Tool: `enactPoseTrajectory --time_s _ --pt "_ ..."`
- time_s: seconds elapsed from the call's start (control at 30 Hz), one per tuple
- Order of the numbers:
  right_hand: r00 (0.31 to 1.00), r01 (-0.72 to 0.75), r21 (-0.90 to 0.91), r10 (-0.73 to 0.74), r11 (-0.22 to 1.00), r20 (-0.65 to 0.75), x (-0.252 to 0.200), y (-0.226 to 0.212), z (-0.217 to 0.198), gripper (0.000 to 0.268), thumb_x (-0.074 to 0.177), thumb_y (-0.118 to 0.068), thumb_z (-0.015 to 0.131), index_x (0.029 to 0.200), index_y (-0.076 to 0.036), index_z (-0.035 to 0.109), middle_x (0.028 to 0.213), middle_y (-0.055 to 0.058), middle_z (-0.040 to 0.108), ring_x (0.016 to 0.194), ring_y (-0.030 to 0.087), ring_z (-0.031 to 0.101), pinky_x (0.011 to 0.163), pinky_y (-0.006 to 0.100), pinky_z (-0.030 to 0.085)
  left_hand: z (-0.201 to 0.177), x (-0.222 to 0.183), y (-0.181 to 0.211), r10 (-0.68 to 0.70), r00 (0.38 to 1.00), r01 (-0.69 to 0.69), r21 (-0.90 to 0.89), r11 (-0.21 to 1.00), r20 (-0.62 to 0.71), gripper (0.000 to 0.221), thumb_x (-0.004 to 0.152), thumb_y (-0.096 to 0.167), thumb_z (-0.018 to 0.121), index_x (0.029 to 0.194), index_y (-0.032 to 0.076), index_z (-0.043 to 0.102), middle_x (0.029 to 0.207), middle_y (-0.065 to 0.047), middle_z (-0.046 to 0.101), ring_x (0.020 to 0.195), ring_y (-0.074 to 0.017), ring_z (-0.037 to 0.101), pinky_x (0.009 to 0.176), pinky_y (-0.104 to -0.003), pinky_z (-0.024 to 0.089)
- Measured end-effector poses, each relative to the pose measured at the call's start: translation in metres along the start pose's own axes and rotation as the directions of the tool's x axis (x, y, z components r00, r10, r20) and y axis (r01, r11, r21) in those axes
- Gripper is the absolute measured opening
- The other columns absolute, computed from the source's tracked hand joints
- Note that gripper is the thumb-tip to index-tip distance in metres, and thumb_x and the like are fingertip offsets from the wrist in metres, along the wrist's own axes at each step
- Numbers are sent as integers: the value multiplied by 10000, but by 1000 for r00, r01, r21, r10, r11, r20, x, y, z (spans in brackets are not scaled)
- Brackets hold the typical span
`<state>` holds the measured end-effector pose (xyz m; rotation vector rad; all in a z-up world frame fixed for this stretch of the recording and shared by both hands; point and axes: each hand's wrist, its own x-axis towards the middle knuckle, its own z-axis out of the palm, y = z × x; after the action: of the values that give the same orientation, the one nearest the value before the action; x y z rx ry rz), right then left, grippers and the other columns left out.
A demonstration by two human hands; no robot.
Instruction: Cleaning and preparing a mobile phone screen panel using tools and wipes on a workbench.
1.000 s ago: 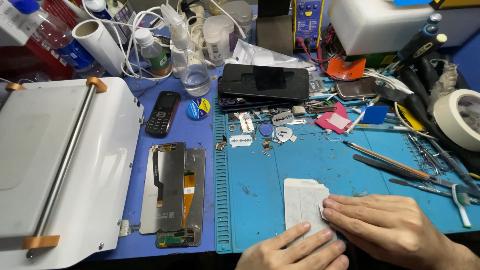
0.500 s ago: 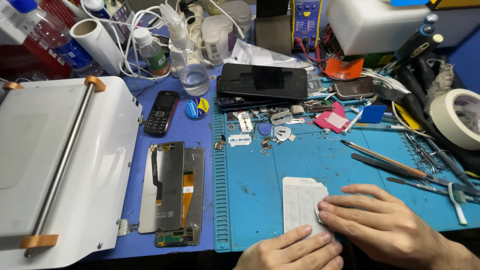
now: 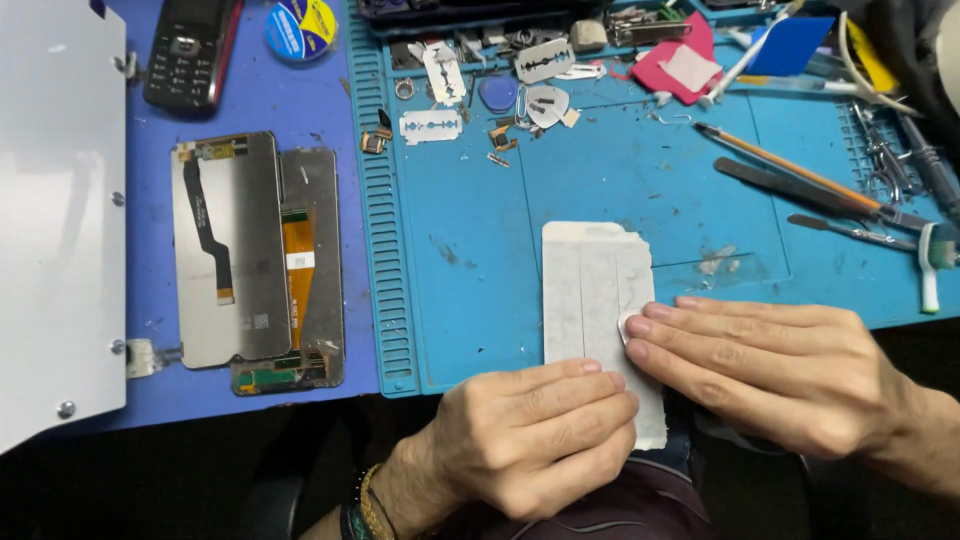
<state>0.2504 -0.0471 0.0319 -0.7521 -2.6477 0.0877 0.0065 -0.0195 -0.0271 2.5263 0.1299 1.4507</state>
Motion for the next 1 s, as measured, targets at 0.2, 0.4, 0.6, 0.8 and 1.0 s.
enactPoseTrajectory --time_s 0.2,0.4,0.6,0.8,1.0 --pt "995 96 -42 -96 994 3 6 2 -1 332 1015 -100 438 1167 50 692 1219 163 733 1135 255 747 1003 397 600 0 1 -1 -7 1000 7 -36 999 1 267 1070 -32 519 874 -4 696 965 -145 720 895 -259 744 895 -331 639" --pt "999 10 -157 -15 988 -28 8 24 3 328 1013 -139 491 1181 9 731 1197 171 751 1107 247 745 1012 441 574 8 -6 -2 9 1000 -9 11 1000 -22 237 1053 21 568 875 53 722 993 -108 757 887 -227 757 893 -305 645" --pt "986 168 -7 -168 986 -6 14 22 1 343 1013 -132 445 1120 60 708 1171 185 748 1088 279 773 962 417 632 5 -6 -4 27 1000 -27 -39 999 5 270 1070 -19 513 890 -3 714 974 -147 744 887 -252 743 954 -329 644" --pt "972 233 -6 -232 973 39 13 20 1 385 1034 -87 350 1181 105 650 1240 232 701 1150 338 742 1007 410 622 3 -4 -4 3 1000 -3 -37 999 -4 263 1071 -27 528 885 -2 713 950 -139 735 871 -252 743 929 -333 651" --pt "979 206 -41 -206 978 2 15 24 -3 342 1009 -124 454 1126 92 691 1152 222 739 1063 306 768 945 404 640 6 -5 -2 -5 999 3 -43 999 -38 248 1031 -36 608 811 38 696 970 -140 756 833 -237 748 875 -322 653"
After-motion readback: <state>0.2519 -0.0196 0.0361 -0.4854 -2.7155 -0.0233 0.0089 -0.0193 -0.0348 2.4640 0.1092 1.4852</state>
